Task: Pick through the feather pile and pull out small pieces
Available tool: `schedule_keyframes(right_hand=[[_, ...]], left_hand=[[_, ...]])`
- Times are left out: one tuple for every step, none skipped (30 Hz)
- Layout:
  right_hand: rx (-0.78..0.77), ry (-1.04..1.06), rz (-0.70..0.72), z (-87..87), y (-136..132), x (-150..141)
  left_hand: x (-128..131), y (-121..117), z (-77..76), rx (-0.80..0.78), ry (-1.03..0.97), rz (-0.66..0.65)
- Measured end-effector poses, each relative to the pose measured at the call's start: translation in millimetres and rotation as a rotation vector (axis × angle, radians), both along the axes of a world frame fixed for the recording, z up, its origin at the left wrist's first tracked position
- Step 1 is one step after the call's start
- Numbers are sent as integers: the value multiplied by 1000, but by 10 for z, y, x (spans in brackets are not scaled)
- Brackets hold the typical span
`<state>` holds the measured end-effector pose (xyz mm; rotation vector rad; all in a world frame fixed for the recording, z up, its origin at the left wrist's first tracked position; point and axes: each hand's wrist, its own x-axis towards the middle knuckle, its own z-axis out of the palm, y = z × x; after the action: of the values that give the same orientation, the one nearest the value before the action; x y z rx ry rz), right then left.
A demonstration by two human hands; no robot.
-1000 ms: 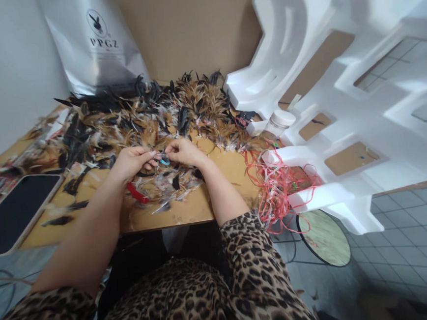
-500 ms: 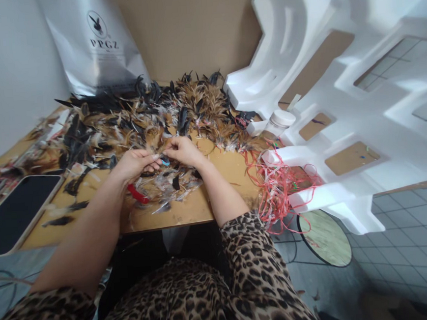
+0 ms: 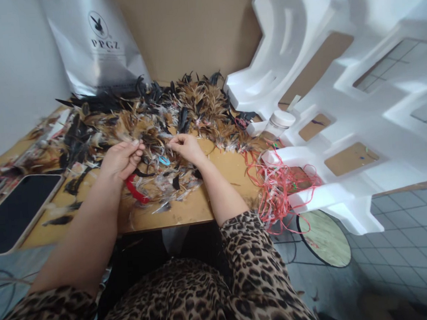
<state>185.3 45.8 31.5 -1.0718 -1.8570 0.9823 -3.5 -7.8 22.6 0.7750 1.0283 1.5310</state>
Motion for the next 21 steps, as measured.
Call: schedule_keyframes(right_hand=[[22,-28,-1,-27,16,-2],[48,-60,1,-57,30,-5],[77,-96,6,-85,42,-8],[109,-135,14,-111,50,-12],[143,-174,22,-132,55,-15],[176,-213,30,-148,55,-17],[207,-251,35,-158,52,-17],[235,-285,39,-163,47,-16],[256,-317,40,-166,41,-15],[267,-345,38,-167,34,-14],[270,-370,33,-169,28,-14],[268,-392,27,-173,23,-18],[266,-408,20,-179,19,-26],[267,-416,11,-186,16,-37],[274,-418,2,-195,14,-52],[289,-413,-8,-204,11,-67],[307,-405,-16,-212,10,-83],[324,-396,-19,-217,8,-95],[338,-390,-22,-221,7,-103],[343,-390,-27,-222,6,-106],[341,-396,-32,-221,5,-104]], left_hand=[[-6,0,11,-7,-28,19],[-7,-1,20,-16,-46,28],[-5,-3,26,-21,-59,33],[-1,-5,30,-22,-68,35],[4,-6,30,-22,-74,35],[8,-5,28,-21,-79,36],[10,-3,23,-20,-83,35],[10,2,17,-19,-85,34],[7,7,8,-21,-86,33],[3,14,-1,-22,-87,34],[-3,21,-11,-23,-89,37],[-8,27,-20,-23,-92,40],[-13,33,-27,-24,-95,43],[-16,37,-34,-23,-99,46],[-17,39,-38,-21,-103,45],[-16,39,-40,-19,-105,44],[-14,37,-40,-17,-106,44],[-10,35,-37,-17,-105,45],[-6,31,-32,-17,-105,47],[-1,26,-25,-19,-108,48],[4,22,-17,-21,-112,48]])
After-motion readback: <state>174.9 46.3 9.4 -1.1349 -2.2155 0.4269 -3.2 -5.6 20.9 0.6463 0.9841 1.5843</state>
